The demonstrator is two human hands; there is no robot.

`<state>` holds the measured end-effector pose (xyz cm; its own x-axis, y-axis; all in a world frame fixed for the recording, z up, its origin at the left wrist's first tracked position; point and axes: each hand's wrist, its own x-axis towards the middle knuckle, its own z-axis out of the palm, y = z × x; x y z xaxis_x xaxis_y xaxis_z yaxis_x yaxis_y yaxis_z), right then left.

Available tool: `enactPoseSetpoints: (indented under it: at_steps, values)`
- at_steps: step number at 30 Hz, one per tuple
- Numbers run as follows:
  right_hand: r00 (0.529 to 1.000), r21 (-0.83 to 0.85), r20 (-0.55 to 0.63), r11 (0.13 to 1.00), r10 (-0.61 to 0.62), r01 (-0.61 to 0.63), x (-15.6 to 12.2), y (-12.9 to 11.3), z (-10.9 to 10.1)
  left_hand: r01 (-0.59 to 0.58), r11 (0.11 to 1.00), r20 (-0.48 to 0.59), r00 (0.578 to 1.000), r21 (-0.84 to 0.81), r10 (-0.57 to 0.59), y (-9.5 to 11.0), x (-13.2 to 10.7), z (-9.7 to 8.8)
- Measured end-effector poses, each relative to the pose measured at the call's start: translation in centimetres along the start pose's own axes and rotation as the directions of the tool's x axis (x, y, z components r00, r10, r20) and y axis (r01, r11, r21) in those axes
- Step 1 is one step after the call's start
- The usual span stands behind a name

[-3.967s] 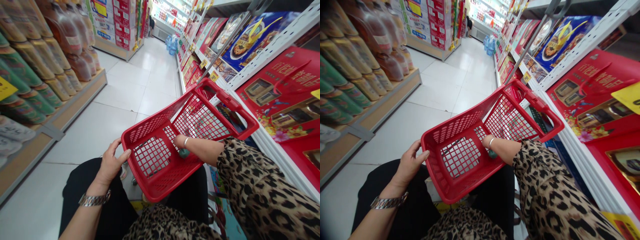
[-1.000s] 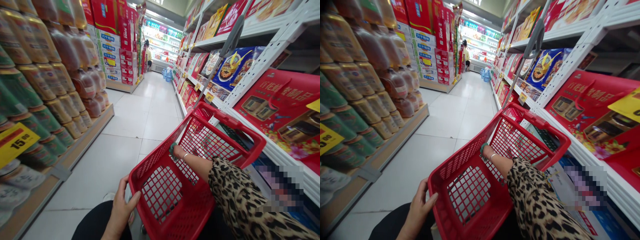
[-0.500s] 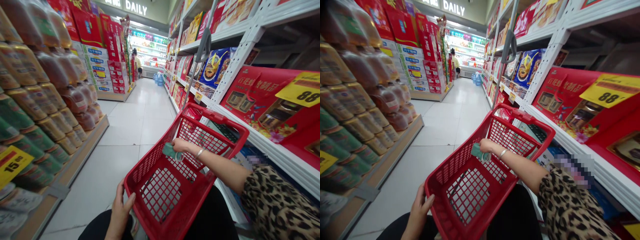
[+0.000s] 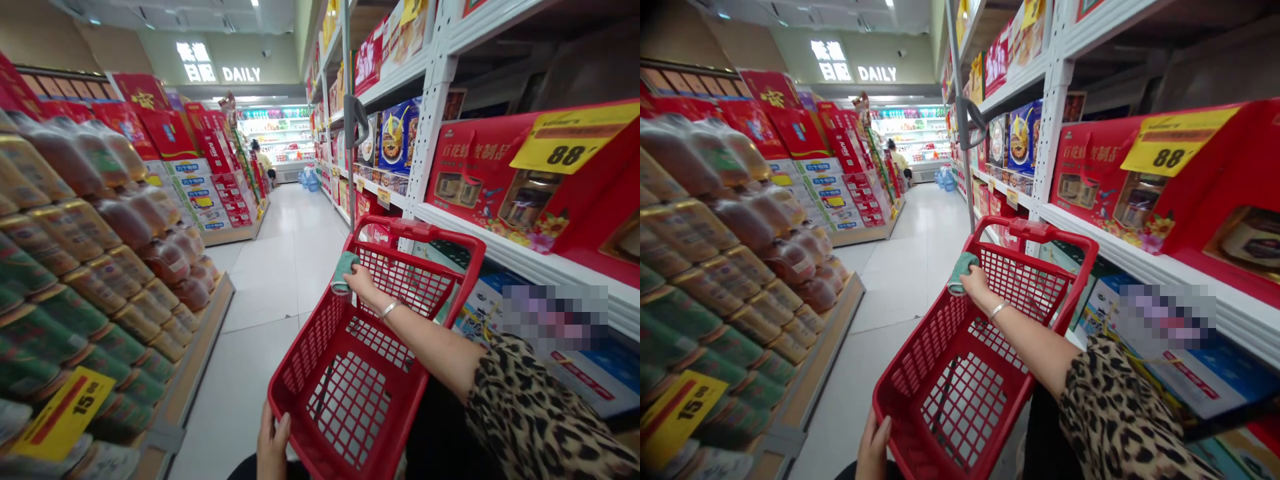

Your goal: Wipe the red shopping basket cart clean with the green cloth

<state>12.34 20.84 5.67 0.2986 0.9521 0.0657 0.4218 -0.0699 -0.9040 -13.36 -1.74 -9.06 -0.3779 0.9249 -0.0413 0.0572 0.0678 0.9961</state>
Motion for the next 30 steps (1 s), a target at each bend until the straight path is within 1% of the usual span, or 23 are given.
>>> enactPoseSetpoints:
  at_steps: [3,6,8,10,13,15,17,19,21,23,26,28,30]
  values:
    - [0.998,-0.02,0.06,0.999,0.027,-0.026,-1.9,-0.2,1.4,-0.006,1.0,-0.019,1.0,0.027,0.007,-0.8,0.3,-0.4]
    - [0.986,-0.047,0.168,0.999,0.017,-0.009,-4.7,-0.9,2.2,-0.02,1.0,-0.051,0.998,0.024,0.021,-1.5,1.0,-0.9]
    - [0.968,-0.069,0.252,0.997,-0.001,0.02,-7.1,-1.6,2.7,-0.03,0.999,-0.036,0.999,0.018,0.03,-1.8,1.6,-1.2]
    - [0.941,-0.089,0.337,0.995,-0.02,0.053,-9.7,-2.4,3.3,-0.033,0.999,-0.016,0.999,0.015,0.033,-1.8,2.1,-1.3]
    - [0.894,-0.116,0.447,0.988,-0.038,0.1,-13.5,-3.5,4.2,-0.038,0.999,-0.038,0.999,0.017,0.039,-1.3,2.4,-1.0]
    - [0.863,-0.131,0.503,0.983,-0.045,0.127,-15.6,-4.0,4.5,-0.042,0.999,-0.048,0.998,0.01,0.042,-0.6,2.2,-0.6]
    - [0.827,-0.136,0.559,0.979,-0.053,0.154,-17.3,-4.4,4.7,-0.05,0.999,-0.032,0.998,-0.02,0.049,0.5,1.9,-0.1]
    - [0.787,-0.129,0.613,0.975,-0.064,0.18,-18.6,-4.5,4.6,-0.075,0.997,-0.022,0.997,-0.033,0.075,1.6,1.7,0.3]
    - [0.746,-0.132,0.661,0.965,-0.084,0.225,-19.6,-4.5,4.6,-0.122,0.992,-0.004,0.992,-0.012,0.122,2.5,1.6,0.5]
    - [0.718,-0.143,0.687,0.948,-0.112,0.285,-20.3,-4.3,4.7,-0.149,0.989,-0.01,0.989,0.011,0.149,3.1,1.6,0.7]
    - [0.703,-0.129,0.691,0.928,-0.169,0.35,-20.9,-4.2,4.7,-0.165,0.986,0.054,0.985,0.017,0.164,3.8,1.2,0.7]
    - [0.699,-0.104,0.689,0.93,-0.189,0.353,-21.0,-4.1,4.5,-0.177,0.984,0.099,0.98,0.027,0.173,4.3,0.7,0.5]
    - [0.685,-0.085,0.704,0.937,-0.184,0.339,-21.1,-4.2,4.1,-0.19,0.981,0.112,0.977,0.043,0.184,4.6,0.0,0.2]
